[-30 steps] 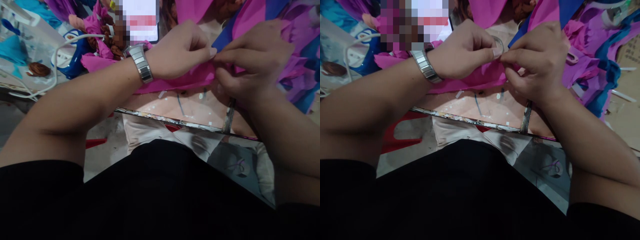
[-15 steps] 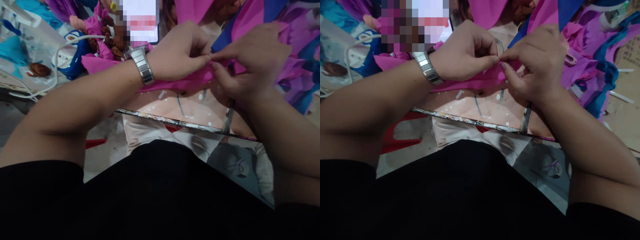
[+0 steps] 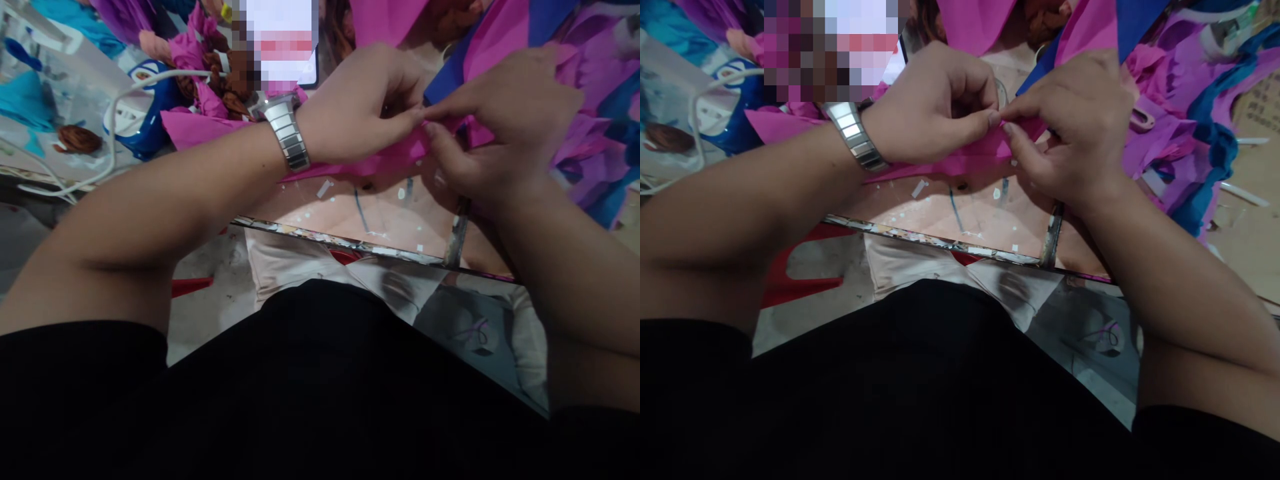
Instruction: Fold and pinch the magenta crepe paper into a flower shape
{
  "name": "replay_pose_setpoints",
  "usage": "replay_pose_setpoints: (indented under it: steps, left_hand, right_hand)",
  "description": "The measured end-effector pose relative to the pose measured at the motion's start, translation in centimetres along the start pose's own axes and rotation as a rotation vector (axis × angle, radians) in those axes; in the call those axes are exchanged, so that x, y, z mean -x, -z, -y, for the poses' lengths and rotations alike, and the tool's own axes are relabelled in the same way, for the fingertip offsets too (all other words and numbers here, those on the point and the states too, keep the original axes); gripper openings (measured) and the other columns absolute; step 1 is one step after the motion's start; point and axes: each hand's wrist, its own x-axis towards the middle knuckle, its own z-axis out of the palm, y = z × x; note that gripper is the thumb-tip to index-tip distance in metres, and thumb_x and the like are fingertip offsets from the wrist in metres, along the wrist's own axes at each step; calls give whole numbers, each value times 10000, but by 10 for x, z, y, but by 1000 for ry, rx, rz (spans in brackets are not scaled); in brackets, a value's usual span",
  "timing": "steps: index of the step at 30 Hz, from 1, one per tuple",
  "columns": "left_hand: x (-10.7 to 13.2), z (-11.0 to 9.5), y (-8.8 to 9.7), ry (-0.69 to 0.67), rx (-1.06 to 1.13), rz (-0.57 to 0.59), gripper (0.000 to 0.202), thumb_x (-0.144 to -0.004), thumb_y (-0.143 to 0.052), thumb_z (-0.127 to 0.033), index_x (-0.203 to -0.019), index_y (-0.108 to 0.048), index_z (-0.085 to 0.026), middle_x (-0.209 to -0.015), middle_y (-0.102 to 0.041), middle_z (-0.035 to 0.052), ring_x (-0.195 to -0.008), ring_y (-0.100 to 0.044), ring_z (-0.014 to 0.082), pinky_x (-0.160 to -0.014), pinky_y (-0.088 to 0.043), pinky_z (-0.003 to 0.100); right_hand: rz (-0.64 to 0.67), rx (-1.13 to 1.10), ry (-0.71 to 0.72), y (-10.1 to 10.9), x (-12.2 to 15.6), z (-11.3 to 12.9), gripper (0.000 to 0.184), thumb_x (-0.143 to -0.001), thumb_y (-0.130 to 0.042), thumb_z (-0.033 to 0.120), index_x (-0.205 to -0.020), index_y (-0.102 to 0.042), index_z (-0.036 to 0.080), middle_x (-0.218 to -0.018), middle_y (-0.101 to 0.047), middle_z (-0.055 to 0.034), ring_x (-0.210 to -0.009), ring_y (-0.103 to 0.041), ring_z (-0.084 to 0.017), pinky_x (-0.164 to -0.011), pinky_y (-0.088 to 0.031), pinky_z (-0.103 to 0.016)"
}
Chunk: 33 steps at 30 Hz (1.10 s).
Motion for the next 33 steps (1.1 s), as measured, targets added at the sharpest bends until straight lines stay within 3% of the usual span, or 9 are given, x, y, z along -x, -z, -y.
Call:
replay_pose_setpoints:
  steps: [6,10,12,15,17,20,24,29,33]
  left_hand:
    - [6,8,-1,-292,-93,-59,286,-1047,-585,-246,-974,-777,-47,-806,-586,1,-738,-395,32,-854,-273,276]
    - [9,4,2,-242,-179,-20,219,-1037,-636,-180,-1041,-801,-37,-801,-551,14,-745,-392,60,-857,-233,271]
    - [8,1,2,-233,-229,20,241,-1087,-641,-245,-1088,-803,-66,-827,-589,27,-770,-497,99,-872,-291,267]
    - [0,-4,-3,-223,-314,139,365,-1176,-556,-389,-1242,-755,-91,-1035,-704,91,-1049,-731,217,-1039,-486,328]
    - [-7,-7,-8,-244,-327,193,414,-1194,-526,-446,-1305,-711,-93,-1163,-732,132,-1245,-763,277,-1154,-532,394]
    - [-12,-11,-13,-264,-330,214,437,-1196,-528,-489,-1312,-683,-97,-1218,-735,152,-1335,-758,305,-1190,-548,425]
    - [-3,-10,-8,-250,-357,213,434,-1213,-523,-474,-1262,-712,-87,-1134,-736,131,-1247,-776,280,-1156,-557,406]
    - [11,-2,2,-253,-356,99,310,-1189,-630,-332,-1169,-822,-88,-881,-649,33,-893,-707,207,-970,-504,329]
    - [12,-1,3,-274,-355,86,264,-1168,-672,-287,-1194,-837,-82,-876,-652,21,-870,-709,219,-912,-490,327]
  right_hand:
    - [11,-93,-46,-2,-1,3,130,-1078,-817,336,-1142,-784,228,-1055,-812,-8,-978,-804,-228,-887,-535,-420]
    - [27,-164,-70,-5,0,2,85,-1078,-789,292,-1089,-739,224,-1017,-793,-19,-918,-751,-201,-831,-470,-387]
    - [30,-202,-70,-5,0,3,80,-1040,-790,244,-1075,-724,215,-978,-769,-21,-875,-710,-178,-785,-419,-359]
    - [62,-237,-89,-5,1,3,97,-991,-766,202,-1063,-701,199,-953,-738,-25,-788,-615,-137,-740,-355,-331]
    - [85,-252,-103,-5,1,2,94,-983,-748,200,-1053,-686,198,-954,-733,-20,-746,-558,-121,-730,-343,-323]
    - [96,-266,-106,-5,2,2,120,-952,-740,202,-1053,-675,207,-948,-729,-12,-729,-540,-124,-725,-349,-319]
    - [97,-275,-110,-6,2,3,113,-940,-720,217,-1039,-666,211,-931,-720,-11,-725,-543,-129,-705,-352,-318]
    - [108,-270,-104,-6,2,3,89,-961,-718,217,-1027,-660,205,-929,-715,-16,-704,-518,-116,-683,-352,-321]
    - [93,-283,-96,-6,2,3,104,-959,-724,215,-1029,-648,199,-931,-704,-8,-740,-547,-117,-680,-357,-302]
